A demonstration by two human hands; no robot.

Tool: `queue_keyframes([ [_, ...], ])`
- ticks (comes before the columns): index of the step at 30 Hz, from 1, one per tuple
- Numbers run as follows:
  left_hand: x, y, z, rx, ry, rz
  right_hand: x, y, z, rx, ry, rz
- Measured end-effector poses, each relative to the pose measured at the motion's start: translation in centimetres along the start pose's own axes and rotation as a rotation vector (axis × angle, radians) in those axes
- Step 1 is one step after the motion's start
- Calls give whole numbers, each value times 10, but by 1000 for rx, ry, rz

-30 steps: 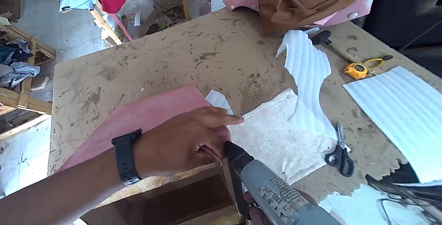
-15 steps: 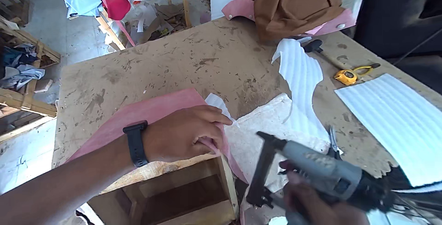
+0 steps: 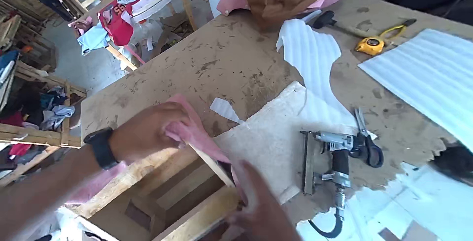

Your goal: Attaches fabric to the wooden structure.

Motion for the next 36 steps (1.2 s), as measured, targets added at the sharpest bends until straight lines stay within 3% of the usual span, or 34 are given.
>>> queue_keyframes([
  [2, 23, -13, 5, -55, -57, 10, -1, 47, -38, 92, 27, -9],
  [7, 71, -50, 64, -361, -323, 165, 34, 37, -104, 5, -199, -15],
  [14, 35, -66, 233, -948, -380, 244, 172, 36, -101, -121, -486, 245],
  [18, -4, -1, 319, -1311, -298, 210, 249, 28, -57, -124, -688, 431],
  [21, -19, 75, 332, -1482, -165, 240, 262, 32, -41, -56, -780, 444],
  [23, -32, 112, 322, -1450, -64, 169, 248, 31, -36, -31, -745, 465],
  [25, -52, 127, 311, -1308, -62, 52, 235, 26, -30, 10, -663, 528],
  [29, -97, 117, 280, -839, -322, -11, 212, 32, -8, 183, -659, 575],
  [32, -133, 132, 241, -565, -341, 38, 201, 45, 12, 227, -725, 550],
  [34, -142, 144, 227, -595, -345, 54, 196, 46, 20, 228, -749, 524],
  [36, -139, 142, 223, -748, -378, 58, 197, 51, 21, 226, -736, 570],
])
Point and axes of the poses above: each hand's wrist, its own z-axis away from the middle knuckle, its own y-axis out of the palm, x = y × z, the point moved 6 cm from there along -z, towards the middle knuckle, and after that the axes turned 8 degrees about x, right-handed, at the moved point
